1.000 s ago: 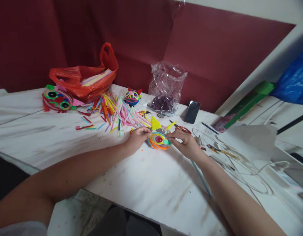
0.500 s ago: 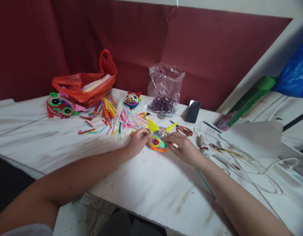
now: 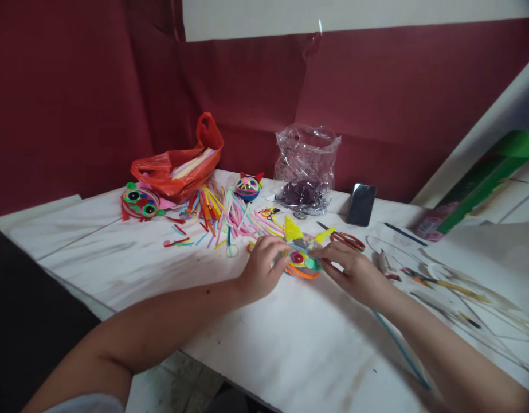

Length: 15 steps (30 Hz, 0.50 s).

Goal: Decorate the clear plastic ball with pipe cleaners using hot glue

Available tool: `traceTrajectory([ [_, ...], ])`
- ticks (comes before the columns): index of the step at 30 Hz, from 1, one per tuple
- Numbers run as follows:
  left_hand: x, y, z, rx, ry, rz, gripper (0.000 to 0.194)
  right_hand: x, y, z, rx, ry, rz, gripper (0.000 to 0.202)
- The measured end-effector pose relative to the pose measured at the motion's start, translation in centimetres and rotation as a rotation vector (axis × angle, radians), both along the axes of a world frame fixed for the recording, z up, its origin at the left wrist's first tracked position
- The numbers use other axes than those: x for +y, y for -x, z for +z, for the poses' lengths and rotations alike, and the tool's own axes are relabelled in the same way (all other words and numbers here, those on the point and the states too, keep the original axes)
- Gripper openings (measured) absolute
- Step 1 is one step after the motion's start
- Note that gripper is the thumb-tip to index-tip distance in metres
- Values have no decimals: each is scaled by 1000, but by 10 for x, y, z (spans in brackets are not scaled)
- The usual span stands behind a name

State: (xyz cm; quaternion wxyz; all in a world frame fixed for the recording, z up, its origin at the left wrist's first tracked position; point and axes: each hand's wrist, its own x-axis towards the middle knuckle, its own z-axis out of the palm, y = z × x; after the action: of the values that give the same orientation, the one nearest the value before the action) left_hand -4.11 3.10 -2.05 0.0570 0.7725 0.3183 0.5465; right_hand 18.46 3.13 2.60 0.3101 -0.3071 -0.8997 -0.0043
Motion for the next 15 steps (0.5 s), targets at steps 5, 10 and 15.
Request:
traceTrajectory([
  [5, -11, 6, 11, 353, -306, -19, 19, -23, 9, 18, -27, 97, 106, 17],
  [10, -8, 10, 18, 468, -424, -23, 21, -38, 18, 28, -13, 181, 78, 13],
  [15, 8, 30, 36, 421, -534, 68, 21, -44, 11, 42, 4, 178, 29, 15],
])
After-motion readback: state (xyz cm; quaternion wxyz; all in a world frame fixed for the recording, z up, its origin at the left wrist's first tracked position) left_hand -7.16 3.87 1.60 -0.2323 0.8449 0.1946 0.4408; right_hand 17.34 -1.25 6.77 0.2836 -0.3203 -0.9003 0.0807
